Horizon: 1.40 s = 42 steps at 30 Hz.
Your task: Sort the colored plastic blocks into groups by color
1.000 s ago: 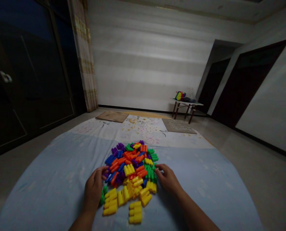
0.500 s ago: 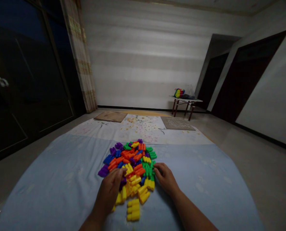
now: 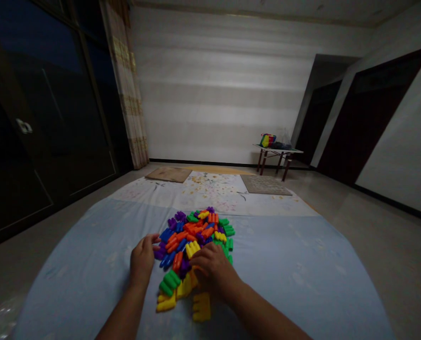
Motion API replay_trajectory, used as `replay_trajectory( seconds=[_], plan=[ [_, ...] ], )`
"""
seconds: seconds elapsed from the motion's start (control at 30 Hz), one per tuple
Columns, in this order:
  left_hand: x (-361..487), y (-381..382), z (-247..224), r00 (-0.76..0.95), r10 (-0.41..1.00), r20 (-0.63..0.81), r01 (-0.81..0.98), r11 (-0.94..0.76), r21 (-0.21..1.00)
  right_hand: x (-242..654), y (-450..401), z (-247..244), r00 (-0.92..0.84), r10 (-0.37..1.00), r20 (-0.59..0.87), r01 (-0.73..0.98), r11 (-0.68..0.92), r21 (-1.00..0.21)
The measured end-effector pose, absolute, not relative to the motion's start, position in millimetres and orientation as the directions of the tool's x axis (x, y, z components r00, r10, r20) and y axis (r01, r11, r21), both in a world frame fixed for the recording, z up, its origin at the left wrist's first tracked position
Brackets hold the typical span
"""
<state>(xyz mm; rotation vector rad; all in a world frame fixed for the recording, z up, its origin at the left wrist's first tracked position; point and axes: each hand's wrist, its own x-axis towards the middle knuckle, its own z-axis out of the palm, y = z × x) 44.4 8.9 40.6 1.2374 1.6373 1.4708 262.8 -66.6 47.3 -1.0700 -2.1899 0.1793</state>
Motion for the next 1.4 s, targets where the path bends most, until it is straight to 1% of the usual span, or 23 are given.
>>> replay_trajectory(
  seconds=[0.07,0.17,0.23,0.3,0.37,0.43,0.53,0.63,0.73,0.83,0.93,1.0,1.1,1.13,1.17,1.3,1.4],
  plan=[
    [42.5,7.9,27.7,-0.377,0.915,0.141,0.238,-0.052,0.97,247.4,-64.7,52.1,-0.482,0.769,0.419,0.687,0.629,-0.364],
    [39.9,4.5,16.4,-0.351,0.926,0.137,0.229,-0.057,0.972,235.9,-57.7,51.1,-0.508,0.806,0.304,0.751,0.587,-0.302],
    [38.5,3.2,13.6,-0.333,0.934,0.131,0.217,-0.059,0.974,233.5,-52.6,47.6,-0.502,0.822,0.269,0.777,0.565,-0.277],
    [37.3,3.4,12.2,-0.322,0.939,0.122,0.2,-0.059,0.978,233.4,-49.7,44.8,-0.504,0.826,0.252,0.779,0.56,-0.28],
    [36.2,4.6,10.5,-0.317,0.942,0.114,0.18,-0.059,0.982,235.9,-50.7,44.8,-0.511,0.821,0.255,0.76,0.57,-0.313],
    [35.5,5.9,8.3,-0.313,0.943,0.11,0.165,-0.061,0.984,242.8,-56.1,47.6,-0.482,0.826,0.293,0.741,0.562,-0.367],
    [35.6,7.1,6.2,-0.312,0.944,0.107,0.151,-0.061,0.987,265.7,-68.1,52.5,-0.377,0.834,0.403,0.721,0.537,-0.438],
    [37.0,6.8,7.2,-0.312,0.944,0.11,0.165,-0.061,0.984,302.5,-76.5,50.3,-0.263,0.819,0.51,0.721,0.518,-0.46],
    [38.5,6.4,9.1,-0.31,0.943,0.123,0.206,-0.06,0.977,344.0,-77.4,39.2,-0.103,0.829,0.551,0.772,0.415,-0.481],
    [38.6,6.9,9.4,-0.302,0.945,0.128,0.241,-0.054,0.969,378.9,-75.5,23.6,0.004,0.833,0.554,0.807,0.324,-0.493],
    [37.1,8.1,8.0,-0.286,0.951,0.118,0.267,-0.039,0.963,400.9,-76.5,9.5,0.04,0.843,0.536,0.812,0.285,-0.509],
    [35.7,8.9,6.5,-0.287,0.952,0.107,0.275,-0.025,0.961,408.4,-79.2,3.6,0.036,0.88,0.474,0.808,0.253,-0.533],
    [33.9,9.9,4.3,-0.294,0.951,0.099,0.281,-0.014,0.96,412.7,-82.5,2.0,0.019,0.945,0.328,0.795,0.184,-0.578],
    [33.5,10.1,3.9,-0.294,0.951,0.099,0.279,-0.014,0.96,413.1,-82.3,3.1,0.021,0.953,0.302,0.787,0.171,-0.593],
    [33.3,10.3,3.8,-0.293,0.951,0.099,0.279,-0.014,0.96,413.1,-81.2,4.7,0.028,0.954,0.298,0.776,0.167,-0.608],
    [34.5,9.9,7.1,-0.302,0.948,0.101,0.29,-0.009,0.957,409.0,-64.7,12.2,0.072,0.931,0.357,0.751,0.185,-0.634],
    [36.0,9.2,11.1,-0.3,0.949,0.101,0.292,-0.009,0.956,399.4,-40.4,15.1,0.079,0.939,0.335,0.75,0.165,-0.64]
  ],
)
